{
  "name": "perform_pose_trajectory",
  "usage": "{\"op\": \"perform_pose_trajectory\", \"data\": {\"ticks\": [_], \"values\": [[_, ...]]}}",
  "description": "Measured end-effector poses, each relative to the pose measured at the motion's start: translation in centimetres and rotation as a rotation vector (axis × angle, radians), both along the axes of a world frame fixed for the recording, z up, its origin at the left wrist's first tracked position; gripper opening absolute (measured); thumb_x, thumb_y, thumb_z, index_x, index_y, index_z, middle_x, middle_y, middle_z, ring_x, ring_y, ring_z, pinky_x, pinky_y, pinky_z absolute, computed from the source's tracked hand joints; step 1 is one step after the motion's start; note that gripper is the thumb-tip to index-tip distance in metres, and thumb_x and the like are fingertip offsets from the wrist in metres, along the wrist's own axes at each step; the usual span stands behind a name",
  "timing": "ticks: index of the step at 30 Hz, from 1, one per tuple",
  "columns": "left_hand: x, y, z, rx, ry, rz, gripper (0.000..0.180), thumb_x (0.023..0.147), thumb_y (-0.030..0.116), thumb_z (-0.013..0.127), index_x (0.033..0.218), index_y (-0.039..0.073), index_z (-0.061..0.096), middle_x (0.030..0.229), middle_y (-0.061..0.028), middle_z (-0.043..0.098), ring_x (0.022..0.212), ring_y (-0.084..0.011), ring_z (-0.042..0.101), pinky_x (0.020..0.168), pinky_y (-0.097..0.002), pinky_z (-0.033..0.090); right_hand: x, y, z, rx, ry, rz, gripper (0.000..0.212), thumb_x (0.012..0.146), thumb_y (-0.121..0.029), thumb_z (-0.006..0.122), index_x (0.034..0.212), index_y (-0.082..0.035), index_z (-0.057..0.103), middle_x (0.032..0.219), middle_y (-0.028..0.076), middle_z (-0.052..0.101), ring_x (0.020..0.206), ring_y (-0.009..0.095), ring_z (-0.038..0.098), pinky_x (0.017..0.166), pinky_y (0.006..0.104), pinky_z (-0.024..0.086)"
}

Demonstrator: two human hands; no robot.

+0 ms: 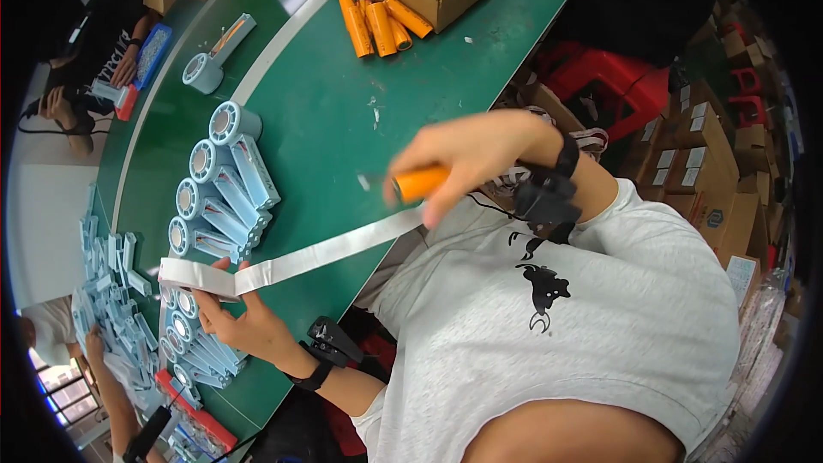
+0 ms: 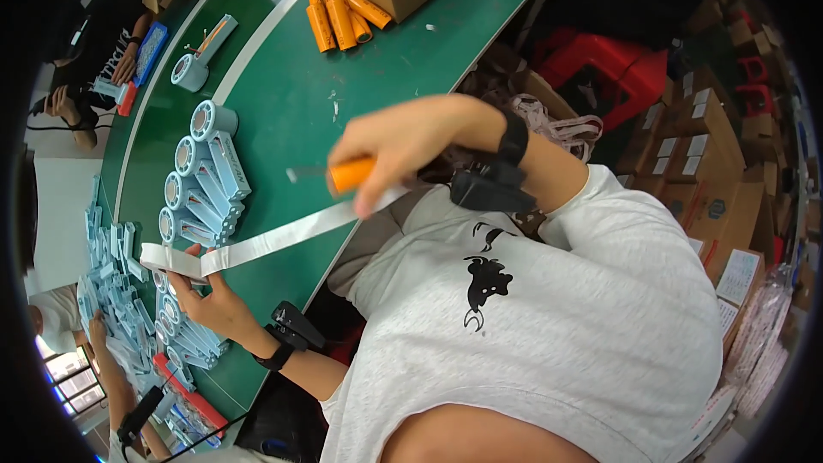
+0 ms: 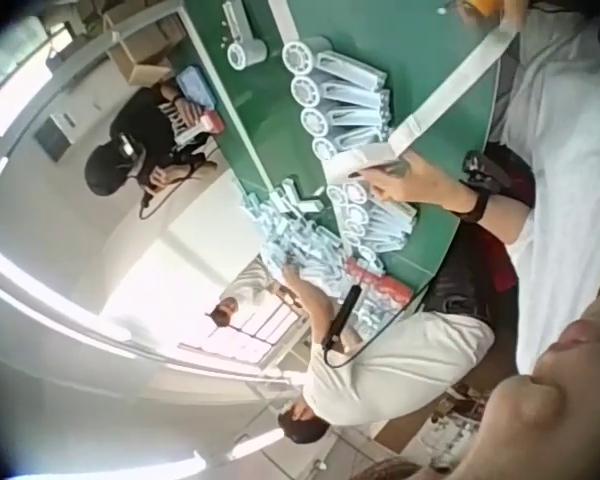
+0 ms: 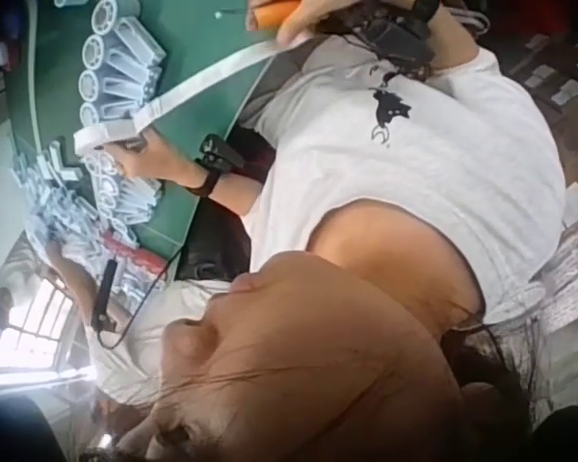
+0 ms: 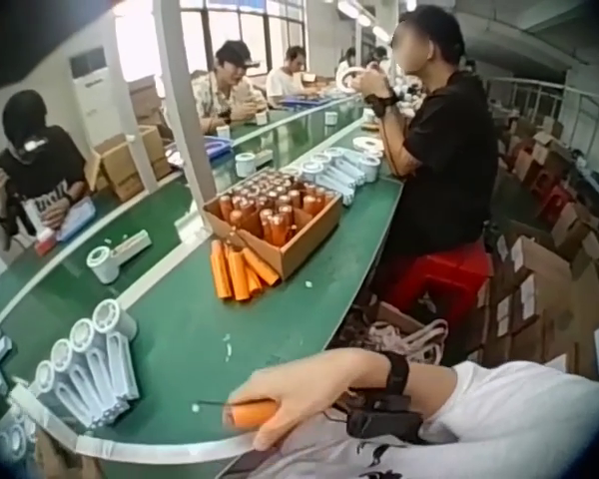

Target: The person applies adhesive tape to batteries, places each battery into a handheld fan housing, and presses the wires into the casing by hand.

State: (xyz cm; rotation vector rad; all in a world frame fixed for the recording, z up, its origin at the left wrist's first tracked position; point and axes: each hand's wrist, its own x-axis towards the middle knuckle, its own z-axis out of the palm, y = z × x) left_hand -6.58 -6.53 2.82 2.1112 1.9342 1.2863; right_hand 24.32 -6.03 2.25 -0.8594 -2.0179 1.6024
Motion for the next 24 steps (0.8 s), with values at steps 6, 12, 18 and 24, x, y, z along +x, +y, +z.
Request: {"op": "perform_pose_trajectory", "data": {"ticks": [6, 12, 18, 24], "values": [[3.8, 1.5, -1.2, 0.115, 0.210, -0.193, 0.041, 0.071, 0.008, 0.067, 0.109, -0.003, 0.053, 0.096, -0.0081, 0.064, 0.087, -0.0214, 0.051, 0.087, -0.0370, 0.026, -2.7, 2.5, 3.2, -0.070, 0.609, -0.415, 0.028, 0.087, -0.017, 0.055, 0.103, 0.006, 0.055, 0.085, 0.010, 0.061, 0.069, 0.015, 0.059, 0.064, 0.0257, 0.049], [5.7, 2.0, -1.4, 0.183, 0.358, -0.296, 0.039, 0.070, 0.005, 0.065, 0.108, -0.004, 0.055, 0.100, -0.0120, 0.062, 0.089, -0.0226, 0.052, 0.090, -0.0326, 0.026, -8.6, 5.0, 3.0, 0.149, 0.380, -0.487, 0.022, 0.086, -0.014, 0.054, 0.093, 0.006, 0.054, 0.084, 0.007, 0.062, 0.073, 0.011, 0.056, 0.067, 0.0235, 0.045], [6.9, 2.1, -2.6, -0.029, 0.198, -0.250, 0.037, 0.072, 0.009, 0.065, 0.106, -0.004, 0.056, 0.098, -0.0115, 0.061, 0.084, -0.0233, 0.052, 0.090, -0.0378, 0.025, -10.4, 6.2, -0.4, 0.151, 0.709, -0.829, 0.016, 0.086, -0.012, 0.053, 0.086, 0.004, 0.054, 0.082, 0.009, 0.062, 0.068, 0.011, 0.055, 0.061, 0.0245, 0.045], [9.8, 3.6, -2.1, -0.013, 0.253, -0.288, 0.038, 0.069, 0.011, 0.068, 0.103, -0.002, 0.056, 0.084, -0.0097, 0.058, 0.082, -0.0198, 0.054, 0.087, -0.0391, 0.026, -8.7, 7.4, 0.8, 0.010, 0.926, -1.014, 0.011, 0.085, -0.007, 0.051, 0.081, 0.002, 0.054, 0.081, 0.014, 0.063, 0.071, 0.013, 0.060, 0.058, 0.0240, 0.048]]}}
